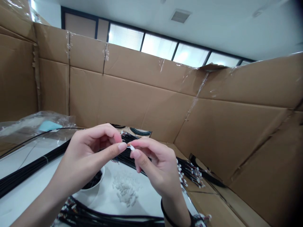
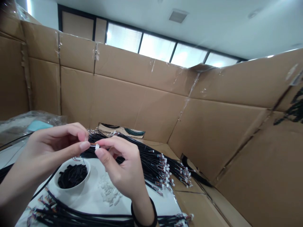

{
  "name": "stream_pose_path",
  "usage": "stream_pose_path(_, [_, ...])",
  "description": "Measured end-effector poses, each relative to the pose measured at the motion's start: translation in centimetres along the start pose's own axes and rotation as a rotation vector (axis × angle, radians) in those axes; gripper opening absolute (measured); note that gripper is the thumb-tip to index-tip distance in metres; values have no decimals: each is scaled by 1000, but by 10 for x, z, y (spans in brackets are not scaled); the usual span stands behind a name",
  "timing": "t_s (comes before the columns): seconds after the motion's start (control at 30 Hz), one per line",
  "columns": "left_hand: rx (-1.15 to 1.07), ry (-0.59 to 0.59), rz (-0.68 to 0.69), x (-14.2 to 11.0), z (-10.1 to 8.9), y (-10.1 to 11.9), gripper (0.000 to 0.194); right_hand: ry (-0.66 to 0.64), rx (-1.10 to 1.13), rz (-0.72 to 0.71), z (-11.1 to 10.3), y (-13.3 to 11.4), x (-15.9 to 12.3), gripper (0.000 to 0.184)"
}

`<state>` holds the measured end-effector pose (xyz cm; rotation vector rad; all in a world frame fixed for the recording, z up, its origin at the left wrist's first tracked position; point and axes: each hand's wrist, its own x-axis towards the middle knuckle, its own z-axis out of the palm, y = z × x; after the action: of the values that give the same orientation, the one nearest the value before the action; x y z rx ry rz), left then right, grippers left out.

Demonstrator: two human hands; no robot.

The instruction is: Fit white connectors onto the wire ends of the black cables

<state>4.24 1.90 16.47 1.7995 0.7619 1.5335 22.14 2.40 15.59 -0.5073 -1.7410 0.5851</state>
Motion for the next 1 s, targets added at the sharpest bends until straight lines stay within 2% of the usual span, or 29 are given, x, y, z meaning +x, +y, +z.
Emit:
stream_pose_path(0.2, [129, 82, 132, -1, 3, 0, 12, 15, -17, 26, 3, -2, 1, 12])
stream_pose_path(0.37, [155, 55, 169, -3, 3, 1, 13, 4, 85, 117, 4, -1, 1, 21])
stream_pose_path(0.53, [194, 8, 207, -5, 3, 3, 15, -37, 300, 207, 6, 5, 2, 25])
stream_pose_path(0.77, [268, -1, 215, -6, 5, 7, 20, -102, 526, 300, 8, 11, 1, 28])
stream_pose_path(1.0, [254, -1, 124, -9, 4, 9, 23, -137, 624, 319, 11, 17, 3, 28])
